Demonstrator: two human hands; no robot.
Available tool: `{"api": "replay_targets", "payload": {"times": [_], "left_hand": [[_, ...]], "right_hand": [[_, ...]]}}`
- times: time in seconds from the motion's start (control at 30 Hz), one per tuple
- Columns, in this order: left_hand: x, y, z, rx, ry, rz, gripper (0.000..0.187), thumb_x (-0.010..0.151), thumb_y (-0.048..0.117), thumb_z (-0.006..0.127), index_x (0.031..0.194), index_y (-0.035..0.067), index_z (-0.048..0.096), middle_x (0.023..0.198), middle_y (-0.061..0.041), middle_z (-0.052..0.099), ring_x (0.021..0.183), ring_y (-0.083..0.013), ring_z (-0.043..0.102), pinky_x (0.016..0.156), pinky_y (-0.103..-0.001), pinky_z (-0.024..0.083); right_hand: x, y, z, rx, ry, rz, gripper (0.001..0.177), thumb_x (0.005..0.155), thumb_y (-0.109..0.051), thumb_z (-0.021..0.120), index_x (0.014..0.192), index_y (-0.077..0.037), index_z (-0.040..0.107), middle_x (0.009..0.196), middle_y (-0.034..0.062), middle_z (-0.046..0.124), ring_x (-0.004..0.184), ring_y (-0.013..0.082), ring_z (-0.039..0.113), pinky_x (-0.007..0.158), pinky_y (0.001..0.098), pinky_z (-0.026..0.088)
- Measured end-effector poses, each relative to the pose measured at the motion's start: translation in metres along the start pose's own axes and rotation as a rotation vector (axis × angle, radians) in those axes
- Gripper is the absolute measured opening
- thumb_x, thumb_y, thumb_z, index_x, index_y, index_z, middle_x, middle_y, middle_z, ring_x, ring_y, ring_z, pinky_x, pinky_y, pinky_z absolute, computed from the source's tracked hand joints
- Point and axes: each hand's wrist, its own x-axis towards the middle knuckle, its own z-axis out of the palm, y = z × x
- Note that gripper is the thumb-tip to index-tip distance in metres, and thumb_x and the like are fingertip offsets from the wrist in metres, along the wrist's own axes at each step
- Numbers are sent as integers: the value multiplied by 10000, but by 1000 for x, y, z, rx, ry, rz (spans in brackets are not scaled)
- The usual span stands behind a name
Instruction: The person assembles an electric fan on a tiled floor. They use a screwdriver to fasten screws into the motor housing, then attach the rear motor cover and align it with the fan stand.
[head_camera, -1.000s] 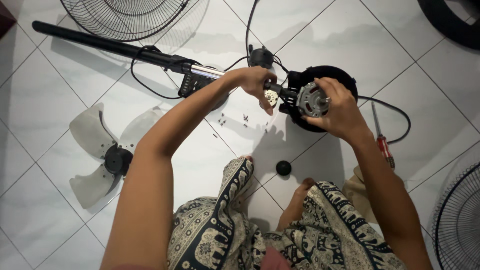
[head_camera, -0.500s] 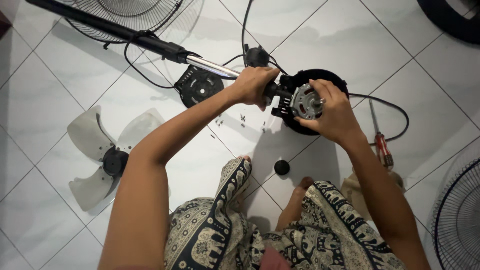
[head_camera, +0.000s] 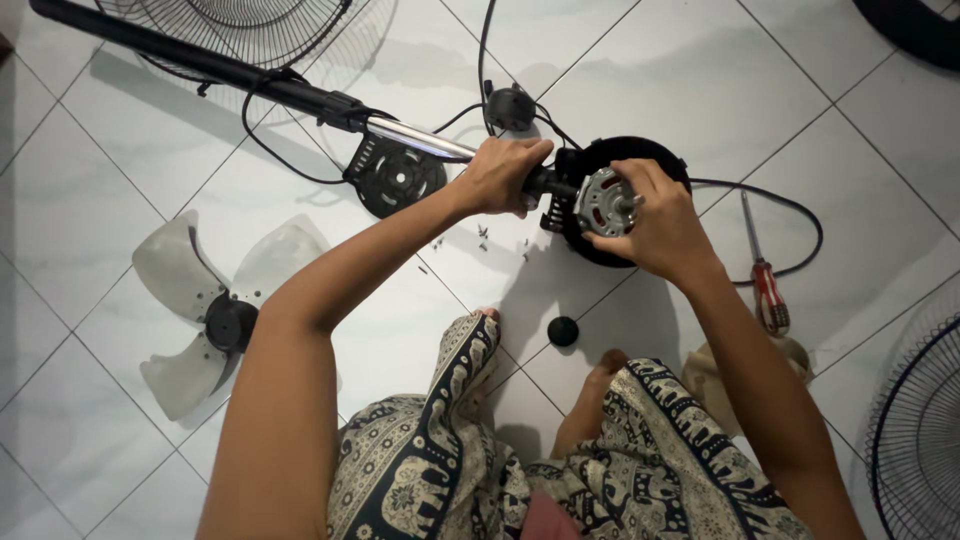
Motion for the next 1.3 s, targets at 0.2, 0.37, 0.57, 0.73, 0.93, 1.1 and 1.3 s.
{"api": "replay_targets", "payload": {"times": [0.2,0.37,0.57,0.73,0.93,1.1,1.3], "left_hand": [[-6,1,21,18,42,-28,826,493,154,922,1201,53,508,1002,-99,663,781,-353,681,628,-487,501],[-7,0,28,29,25,-72,817,511,187,940,1187,63,499,1051,-91,653,822,-351,680,684,-500,479],[-4,-2,21,23,-30,-75,824,518,204,912,1205,53,483,1030,-108,636,763,-357,662,623,-478,481],[-9,2,30,37,50,-66,732,547,171,848,1182,61,502,975,-87,646,741,-340,675,621,-489,480],[-12,-4,38,29,65,-70,724,605,186,848,1213,62,474,1005,-89,635,779,-330,671,634,-475,465],[-13,-2,45,80,45,-106,686,626,217,881,1166,85,479,998,-60,618,784,-295,666,679,-479,418],[-20,7,37,121,55,-83,749,613,311,933,1157,85,471,1021,-76,591,867,-303,673,694,-477,461]], "right_hand": [[-1,1,7,-165,-88,64,899,542,-271,972,1302,-40,550,1275,163,541,1096,370,582,949,513,485],[7,4,5,-212,-175,93,903,513,-273,985,1273,-60,546,1260,184,506,1117,393,561,907,527,487],[17,5,-5,-125,-196,88,873,537,-242,966,1277,-47,547,1230,180,526,1108,396,575,944,514,520],[18,6,-6,-89,-184,63,871,500,-218,972,1258,-38,583,1176,162,562,1079,379,600,932,485,536],[23,9,-7,-76,-192,49,846,502,-208,978,1236,-24,599,1137,166,562,1029,371,611,894,479,544],[18,6,-3,-158,-189,38,881,484,-229,983,1244,-35,583,1171,178,538,1052,378,581,894,499,524],[9,0,1,-243,-218,84,950,505,-268,997,1307,-73,525,1269,171,476,1178,369,512,935,539,461]]}}
